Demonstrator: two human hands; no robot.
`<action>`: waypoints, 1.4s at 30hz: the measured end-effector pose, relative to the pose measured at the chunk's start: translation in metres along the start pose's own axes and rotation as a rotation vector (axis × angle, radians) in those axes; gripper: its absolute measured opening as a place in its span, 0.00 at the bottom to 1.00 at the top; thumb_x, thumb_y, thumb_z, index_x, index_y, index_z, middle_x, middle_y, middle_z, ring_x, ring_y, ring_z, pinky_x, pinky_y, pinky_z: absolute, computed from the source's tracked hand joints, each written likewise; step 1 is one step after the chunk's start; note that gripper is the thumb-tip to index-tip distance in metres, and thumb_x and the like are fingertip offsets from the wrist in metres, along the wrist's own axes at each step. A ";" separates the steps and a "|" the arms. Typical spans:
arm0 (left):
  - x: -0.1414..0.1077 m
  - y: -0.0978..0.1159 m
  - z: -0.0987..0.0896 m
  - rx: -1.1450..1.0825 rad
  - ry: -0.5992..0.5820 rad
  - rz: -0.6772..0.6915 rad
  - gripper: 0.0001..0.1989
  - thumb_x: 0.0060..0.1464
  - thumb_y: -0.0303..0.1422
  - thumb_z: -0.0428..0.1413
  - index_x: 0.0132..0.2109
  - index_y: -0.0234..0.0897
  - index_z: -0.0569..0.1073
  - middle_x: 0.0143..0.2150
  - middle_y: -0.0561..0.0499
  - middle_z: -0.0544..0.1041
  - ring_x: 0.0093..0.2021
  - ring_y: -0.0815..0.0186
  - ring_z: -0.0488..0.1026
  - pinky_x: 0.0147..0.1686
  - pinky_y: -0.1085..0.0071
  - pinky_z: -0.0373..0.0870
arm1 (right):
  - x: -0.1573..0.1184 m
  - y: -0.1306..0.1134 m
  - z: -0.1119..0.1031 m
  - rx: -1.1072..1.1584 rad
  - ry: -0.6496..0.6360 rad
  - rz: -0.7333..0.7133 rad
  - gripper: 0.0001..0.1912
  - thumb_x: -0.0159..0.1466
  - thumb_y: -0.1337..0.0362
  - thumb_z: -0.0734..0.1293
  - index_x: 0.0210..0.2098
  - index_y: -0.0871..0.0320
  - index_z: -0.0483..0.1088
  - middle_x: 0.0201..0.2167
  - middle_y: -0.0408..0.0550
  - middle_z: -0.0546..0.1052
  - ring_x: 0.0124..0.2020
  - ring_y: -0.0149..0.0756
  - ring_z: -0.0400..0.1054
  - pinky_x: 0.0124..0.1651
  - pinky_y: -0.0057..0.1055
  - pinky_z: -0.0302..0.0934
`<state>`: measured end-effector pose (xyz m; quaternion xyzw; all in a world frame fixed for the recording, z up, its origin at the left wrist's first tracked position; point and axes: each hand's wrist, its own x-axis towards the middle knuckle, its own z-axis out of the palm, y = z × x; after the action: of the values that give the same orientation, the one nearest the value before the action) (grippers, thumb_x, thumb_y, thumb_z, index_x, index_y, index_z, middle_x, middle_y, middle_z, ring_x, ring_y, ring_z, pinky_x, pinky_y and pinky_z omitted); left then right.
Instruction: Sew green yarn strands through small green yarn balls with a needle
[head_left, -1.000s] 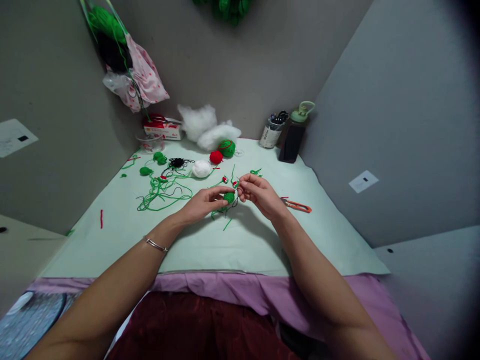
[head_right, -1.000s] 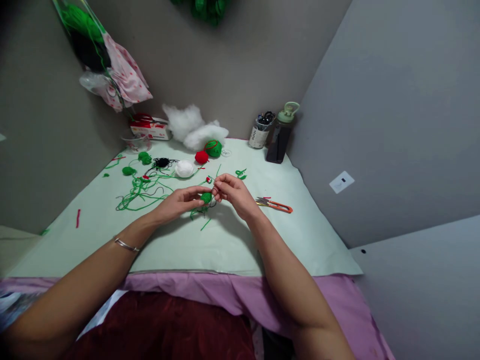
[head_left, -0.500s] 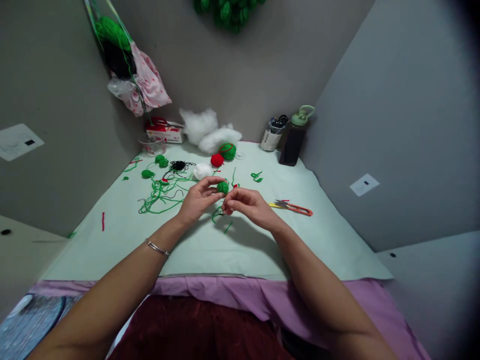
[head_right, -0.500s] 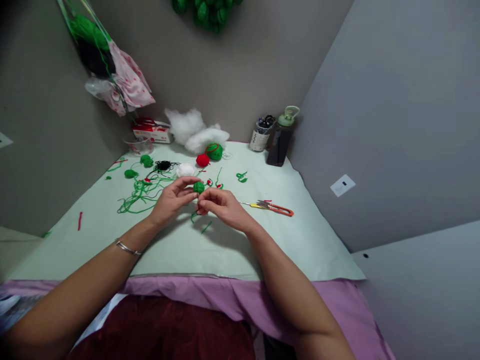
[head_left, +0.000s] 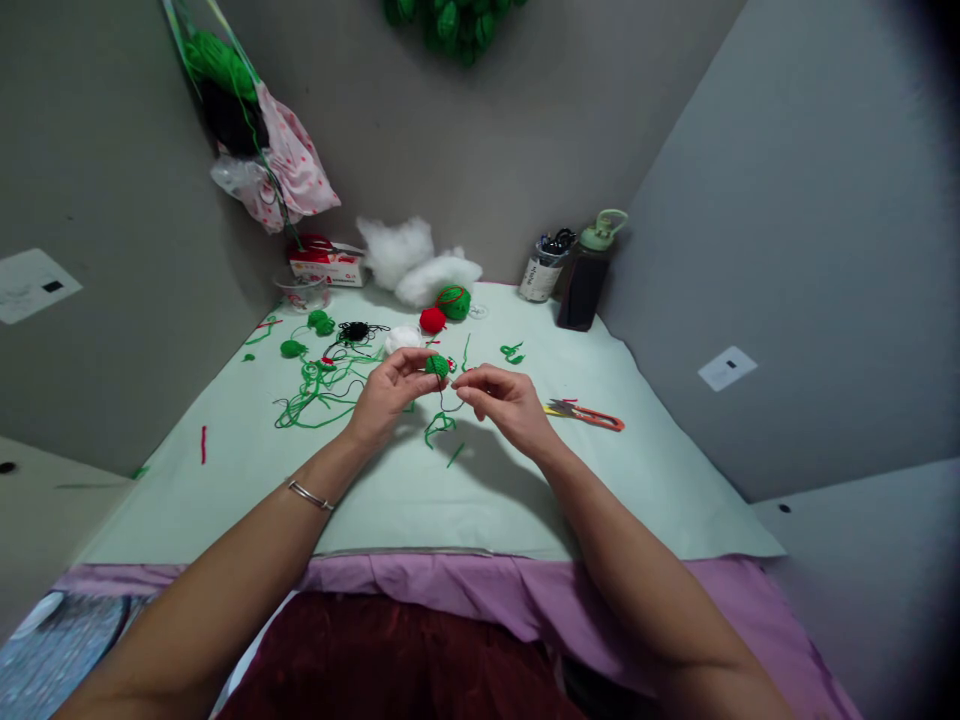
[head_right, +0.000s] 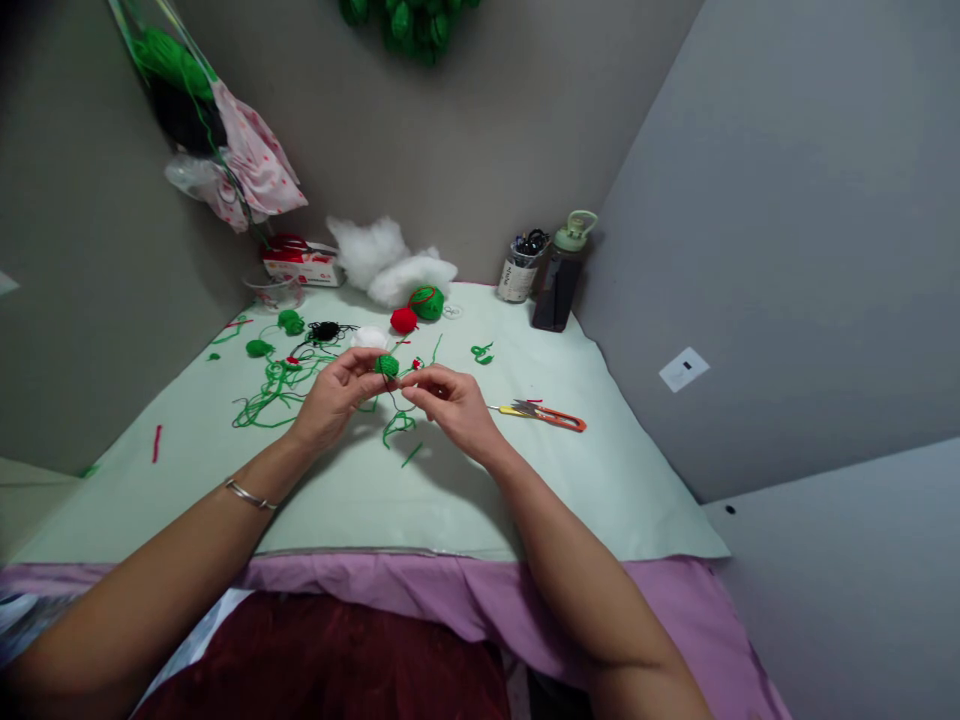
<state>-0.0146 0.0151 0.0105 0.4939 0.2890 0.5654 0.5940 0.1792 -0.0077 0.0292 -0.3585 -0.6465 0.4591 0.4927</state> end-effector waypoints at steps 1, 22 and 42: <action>0.000 -0.001 0.000 0.009 0.001 0.009 0.17 0.47 0.33 0.70 0.45 0.37 0.77 0.41 0.50 0.80 0.41 0.65 0.78 0.48 0.64 0.77 | 0.000 0.001 0.001 -0.013 0.012 0.009 0.10 0.61 0.57 0.74 0.36 0.57 0.79 0.28 0.42 0.74 0.23 0.26 0.60 0.27 0.29 0.54; -0.004 -0.005 0.007 -0.042 0.034 -0.079 0.16 0.46 0.35 0.70 0.38 0.36 0.74 0.36 0.53 0.78 0.37 0.68 0.76 0.45 0.67 0.75 | -0.001 0.007 0.018 -0.054 0.104 0.004 0.10 0.61 0.56 0.72 0.31 0.57 0.74 0.24 0.41 0.70 0.23 0.28 0.60 0.28 0.29 0.56; -0.007 -0.010 0.005 0.267 0.047 0.146 0.16 0.50 0.34 0.68 0.46 0.38 0.76 0.41 0.50 0.79 0.41 0.65 0.76 0.45 0.68 0.73 | 0.004 0.017 0.016 0.139 0.020 0.177 0.18 0.57 0.52 0.75 0.32 0.57 0.67 0.24 0.39 0.74 0.23 0.29 0.69 0.30 0.29 0.67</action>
<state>-0.0080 0.0087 0.0017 0.5747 0.3389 0.5751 0.4735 0.1625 -0.0027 0.0127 -0.3838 -0.5739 0.5409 0.4803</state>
